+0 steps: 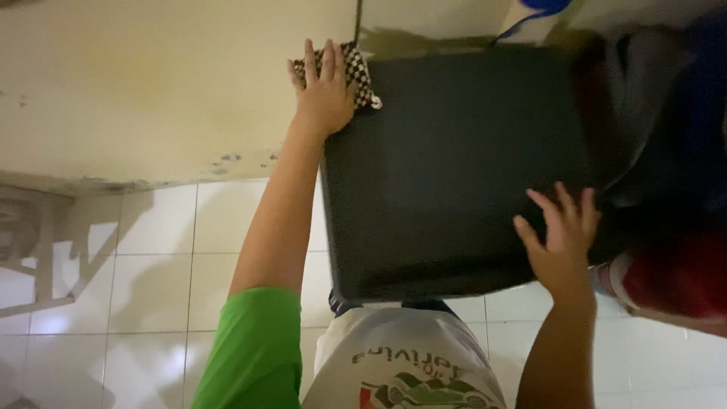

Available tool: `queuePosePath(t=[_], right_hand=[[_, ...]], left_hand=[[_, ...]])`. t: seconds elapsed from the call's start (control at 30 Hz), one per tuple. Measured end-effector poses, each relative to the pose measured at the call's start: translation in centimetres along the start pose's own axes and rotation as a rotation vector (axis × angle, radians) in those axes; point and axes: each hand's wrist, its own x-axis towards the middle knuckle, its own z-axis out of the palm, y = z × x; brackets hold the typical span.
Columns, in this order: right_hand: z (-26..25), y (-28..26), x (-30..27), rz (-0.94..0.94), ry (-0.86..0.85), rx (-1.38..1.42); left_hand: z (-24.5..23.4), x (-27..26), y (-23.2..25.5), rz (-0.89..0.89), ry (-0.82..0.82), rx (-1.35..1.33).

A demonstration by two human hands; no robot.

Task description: Wiping the exterior surfaces of a small refrigerator with a cloth.

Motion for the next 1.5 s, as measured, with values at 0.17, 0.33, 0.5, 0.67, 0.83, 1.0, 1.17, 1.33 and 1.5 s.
queuePosePath(t=[0.17,0.33,0.5,0.67,0.83,1.0,1.17,1.33,1.5], right_hand=[[0.1,7.5,3.2,0.114,-0.098,0.225],[-1.1,7.9,5.2,0.035,-0.255,0.34],[-1.2,8.2,5.5,-0.15,-0.214,0.388],[-1.7,8.6,5.8,-0.16,-0.283,0.398],[-0.8,9.2,5.5,-0.275,-0.25,0.409],[-0.1,9.4,5.2,-0.193,-0.276,0.404],[-0.1,9.2,5.2,-0.137,-0.287,0.394],[0.0,8.3,4.7,-0.104,-0.175,0.492],[-1.5,6.2,4.6,0.052,-0.172,0.239]], left_hand=[[2.8,1.4,6.5,0.057,0.022,0.193],[6.7,4.5,18.4,0.284,0.069,0.167],[11.0,8.1,30.5,0.449,0.097,0.144],[8.7,8.8,36.8,0.427,-0.011,0.115],[10.4,8.2,34.0,0.423,0.049,0.078],[6.7,4.9,27.8,0.315,0.088,-0.039],[2.6,0.3,15.8,0.019,-0.037,0.115],[-0.1,-4.6,3.3,-0.107,-0.025,0.17],[4.7,-6.5,-7.8,-0.218,-0.02,-0.099]])
